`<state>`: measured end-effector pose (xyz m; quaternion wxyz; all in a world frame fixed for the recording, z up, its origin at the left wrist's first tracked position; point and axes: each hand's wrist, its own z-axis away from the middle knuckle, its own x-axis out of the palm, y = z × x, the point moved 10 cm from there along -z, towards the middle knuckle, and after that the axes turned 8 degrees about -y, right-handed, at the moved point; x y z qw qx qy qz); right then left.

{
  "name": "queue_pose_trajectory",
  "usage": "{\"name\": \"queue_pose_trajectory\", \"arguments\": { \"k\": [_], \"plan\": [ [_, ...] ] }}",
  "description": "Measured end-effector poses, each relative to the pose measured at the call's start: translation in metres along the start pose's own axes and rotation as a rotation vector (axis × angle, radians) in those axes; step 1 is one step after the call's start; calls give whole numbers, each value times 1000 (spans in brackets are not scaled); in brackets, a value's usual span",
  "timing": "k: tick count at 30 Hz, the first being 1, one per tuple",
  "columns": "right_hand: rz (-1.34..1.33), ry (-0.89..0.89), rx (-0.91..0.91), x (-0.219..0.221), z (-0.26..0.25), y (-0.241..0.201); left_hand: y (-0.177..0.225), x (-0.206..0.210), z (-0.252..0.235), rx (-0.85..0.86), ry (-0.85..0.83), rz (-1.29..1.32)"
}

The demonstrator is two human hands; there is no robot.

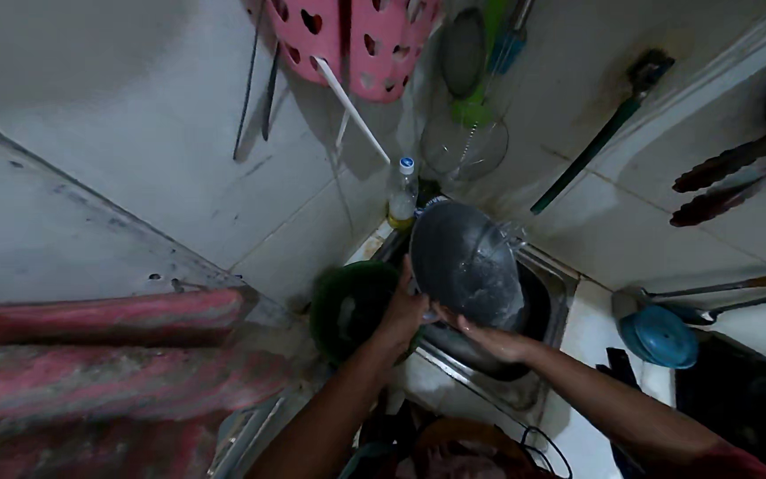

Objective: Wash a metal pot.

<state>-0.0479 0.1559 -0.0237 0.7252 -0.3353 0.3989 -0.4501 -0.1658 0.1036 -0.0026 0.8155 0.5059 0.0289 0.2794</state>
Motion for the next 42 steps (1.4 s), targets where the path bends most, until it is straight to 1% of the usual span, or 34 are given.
{"name": "queue_pose_trajectory", "arguments": {
  "k": [2, 4, 7, 8, 10, 12, 14, 15, 16, 17, 18, 19, 21, 23, 24, 25, 26, 27, 28, 30, 31, 33, 34, 36, 37, 40, 42],
  "plan": [
    [241, -52, 121, -9, 13, 46, 7, -7, 4, 5, 34, -86],
    [429, -57, 257, -32, 15, 83, 11, -7, 8, 0, 35, -159],
    [746, 38, 382, -75, -1, 105, 13, -3, 17, -42, 11, -185],
    [817, 101, 403, -89, -10, 107, 13, -3, 19, -55, 11, -174],
    [879, 251, 434, -113, -27, 106, 12, -5, 23, -60, 28, -142],
    [901, 477, 404, -129, -40, 95, 10, -3, 27, -54, 31, -97],
    [857, 740, 347, -134, -51, 78, 5, 3, 29, -54, 32, -22],
    [797, 818, 310, -130, -58, 67, 0, 7, 28, -59, 31, 28],
    [728, 856, 265, -122, -65, 57, -5, 12, 26, -65, 17, 60],
    [655, 834, 200, -111, -73, 47, -10, 16, 23, -64, 5, 81],
    [556, 759, 131, -97, -80, 39, -15, 19, 20, -61, 2, 96],
    [441, 640, 86, -80, -82, 33, -19, 20, 17, -62, 1, 114],
    [275, 301, 30, -43, -69, 22, -23, 22, 14, -77, 8, 173],
    [286, -18, 75, -21, -32, 28, -26, 21, 12, -84, 24, 217],
    [339, -119, 151, -22, -9, 42, -27, 21, 12, -83, 26, 227],
    [413, -171, 261, -31, 15, 60, -29, 21, 12, -80, 24, 227],
    [504, -182, 386, -47, 38, 78, -30, 23, 12, -77, 10, 219],
    [605, -152, 500, -69, 59, 96, -31, 26, 12, -79, -3, 211],
    [704, -64, 584, -94, 78, 110, -33, 29, 13, -88, -12, 205],
    [796, 181, 676, -143, 105, 118, -36, 35, 14, -112, -17, 229],
    [771, 307, 699, -160, 115, 115, -38, 38, 15, -123, -23, 252],
    [629, 544, 708, -182, 131, 107, -42, 45, 16, -143, -50, 302],
    [521, 609, 717, -187, 138, 106, -44, 48, 16, -150, -63, 325],
    [325, 652, 703, -192, 148, 103, -52, 55, 14, -152, -87, 383],
    [283, 649, 703, -195, 154, 98, -57, 58, 13, -154, -102, 421],
    [311, 621, 723, -206, 175, 69, -76, 69, 13, -179, -143, 532],
    [400, 574, 780, -213, 185, 49, -96, 77, 18, -242, -167, 590]
  ]
}}
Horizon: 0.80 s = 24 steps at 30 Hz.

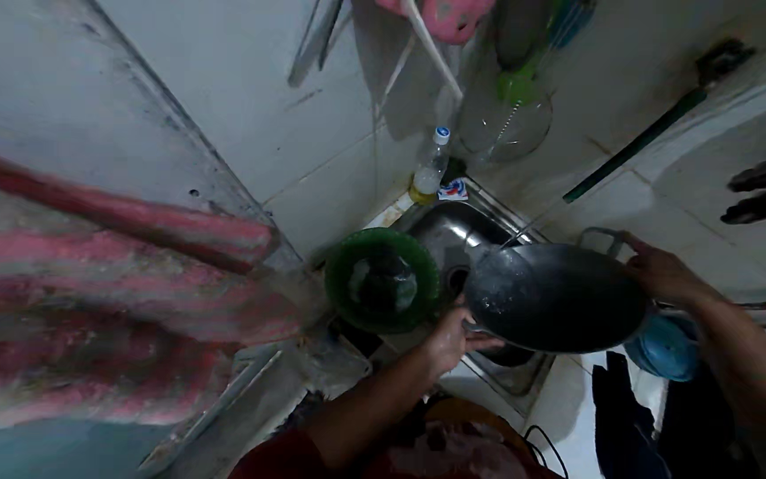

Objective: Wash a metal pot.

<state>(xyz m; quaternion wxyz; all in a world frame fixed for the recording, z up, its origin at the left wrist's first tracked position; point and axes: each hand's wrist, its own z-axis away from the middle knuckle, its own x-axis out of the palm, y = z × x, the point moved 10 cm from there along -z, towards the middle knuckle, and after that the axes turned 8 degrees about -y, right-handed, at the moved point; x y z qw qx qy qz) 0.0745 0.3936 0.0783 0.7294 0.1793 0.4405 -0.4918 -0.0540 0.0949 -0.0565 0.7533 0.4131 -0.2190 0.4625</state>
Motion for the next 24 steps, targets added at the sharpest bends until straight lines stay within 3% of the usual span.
{"name": "queue_pose_trajectory", "arguments": {
  "k": [6, 10, 14, 17, 20, 24],
  "plan": [
    [642, -23, 166, -31, 56, -62, -63, 0, 7, -218, -96, 123],
    [702, 4, -98, -9, 49, -166, -86, 10, 0, -283, -182, 52],
    [365, -163, -365, 46, -49, -244, -88, 24, -2, -186, -318, -78],
    [-143, -65, -418, 73, -133, -280, -85, 24, 1, -97, -357, -194],
    [-728, 31, -414, 89, -169, -312, -75, 16, 12, -127, -333, -306],
    [-931, 221, -512, 96, -179, -335, -77, 2, 14, -164, -339, -385]
  ]
}}
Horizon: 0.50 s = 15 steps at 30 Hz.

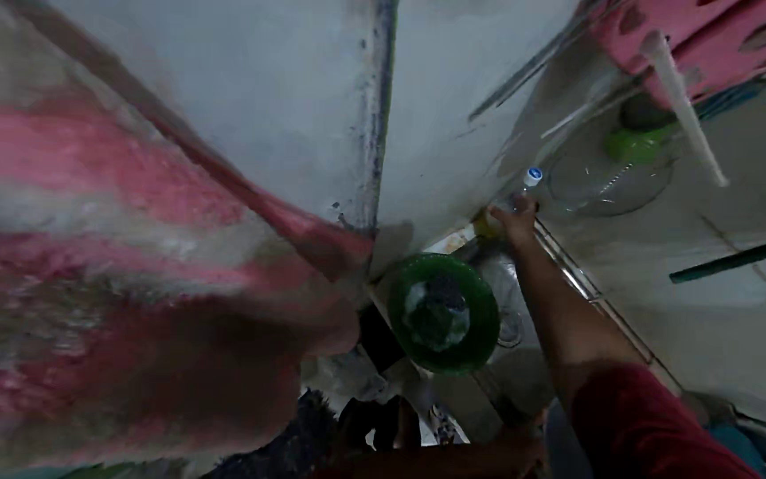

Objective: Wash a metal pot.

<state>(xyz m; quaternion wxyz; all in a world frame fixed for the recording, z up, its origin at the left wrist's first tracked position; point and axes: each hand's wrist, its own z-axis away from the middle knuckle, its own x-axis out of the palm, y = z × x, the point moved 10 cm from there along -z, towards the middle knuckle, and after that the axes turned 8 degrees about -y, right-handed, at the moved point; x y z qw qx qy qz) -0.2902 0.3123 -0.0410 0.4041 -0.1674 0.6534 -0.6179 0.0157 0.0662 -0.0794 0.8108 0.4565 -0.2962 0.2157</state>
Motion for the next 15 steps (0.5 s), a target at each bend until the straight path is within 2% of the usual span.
{"name": "queue_pose_trajectory", "arguments": {
  "k": [3, 8, 12, 15],
  "plan": [
    [200, -86, -65, 2, 25, -12, 0, 1, 2, 12, -35, -91],
    [835, -545, -135, 9, 111, -53, 3, 15, -5, 90, -79, -151],
    [1396, -843, -94, 29, 182, -64, 11, 27, 3, 88, -118, -131],
    [1624, -913, -171, 34, 204, -71, 15, 34, 6, 83, -141, -150]
  ]
}}
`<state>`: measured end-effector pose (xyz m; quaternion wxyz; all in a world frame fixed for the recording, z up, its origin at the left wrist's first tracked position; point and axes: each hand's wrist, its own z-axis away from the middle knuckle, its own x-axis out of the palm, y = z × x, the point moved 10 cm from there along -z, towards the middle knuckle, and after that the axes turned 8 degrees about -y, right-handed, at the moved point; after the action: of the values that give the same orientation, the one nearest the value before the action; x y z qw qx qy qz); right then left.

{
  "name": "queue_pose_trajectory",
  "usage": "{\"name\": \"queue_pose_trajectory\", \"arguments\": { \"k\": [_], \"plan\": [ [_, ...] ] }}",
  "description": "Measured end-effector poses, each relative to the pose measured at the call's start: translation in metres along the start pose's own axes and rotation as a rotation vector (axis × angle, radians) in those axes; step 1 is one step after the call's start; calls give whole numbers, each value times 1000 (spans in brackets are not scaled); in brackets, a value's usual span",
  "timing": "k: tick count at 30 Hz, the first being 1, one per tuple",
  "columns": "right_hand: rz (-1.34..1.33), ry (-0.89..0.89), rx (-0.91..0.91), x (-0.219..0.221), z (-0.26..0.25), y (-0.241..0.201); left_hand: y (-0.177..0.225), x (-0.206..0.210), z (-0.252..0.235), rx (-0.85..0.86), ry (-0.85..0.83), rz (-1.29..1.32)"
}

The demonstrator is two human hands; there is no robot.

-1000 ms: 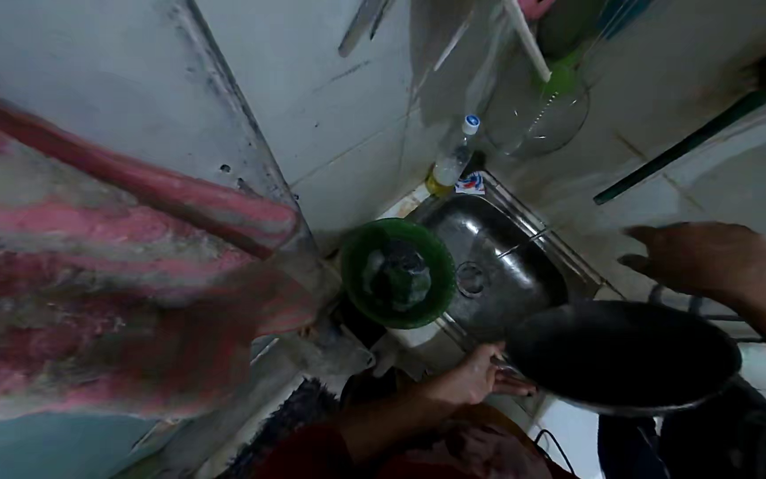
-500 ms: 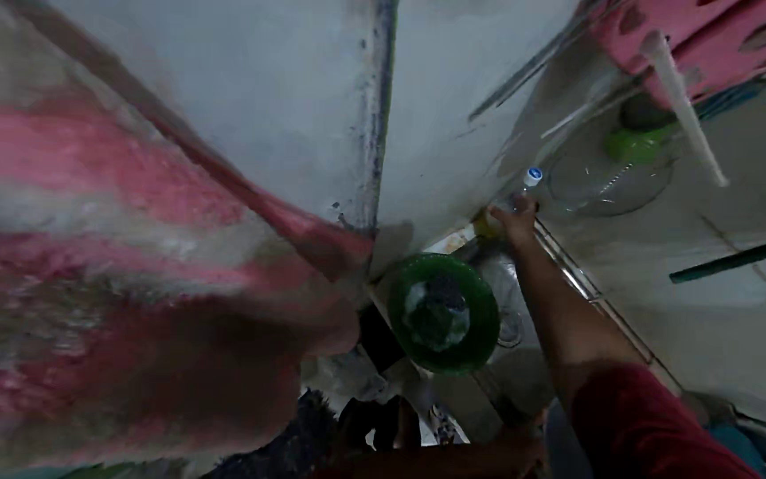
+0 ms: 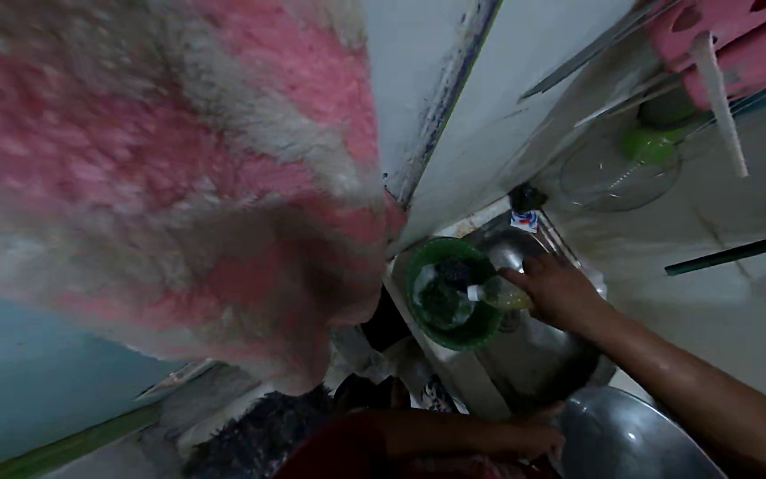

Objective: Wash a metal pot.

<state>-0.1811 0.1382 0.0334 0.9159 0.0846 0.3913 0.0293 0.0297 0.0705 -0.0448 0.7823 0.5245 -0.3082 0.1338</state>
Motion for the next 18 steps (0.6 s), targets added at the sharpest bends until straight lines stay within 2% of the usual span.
{"name": "queue_pose_trajectory", "arguments": {
  "k": [5, 9, 14, 18],
  "plan": [
    [161, 115, -51, -19, 12, -18, 7, 3, 1, 12, -7, 16],
    [257, 287, -78, -40, 17, -25, 6, 2, 0, 22, -11, 39],
    [279, 248, -159, -38, 21, -41, -1, -1, -3, 33, -3, 64],
    [303, 254, -143, -38, 18, -40, -6, -2, -5, 21, 4, 118]
  ]
}}
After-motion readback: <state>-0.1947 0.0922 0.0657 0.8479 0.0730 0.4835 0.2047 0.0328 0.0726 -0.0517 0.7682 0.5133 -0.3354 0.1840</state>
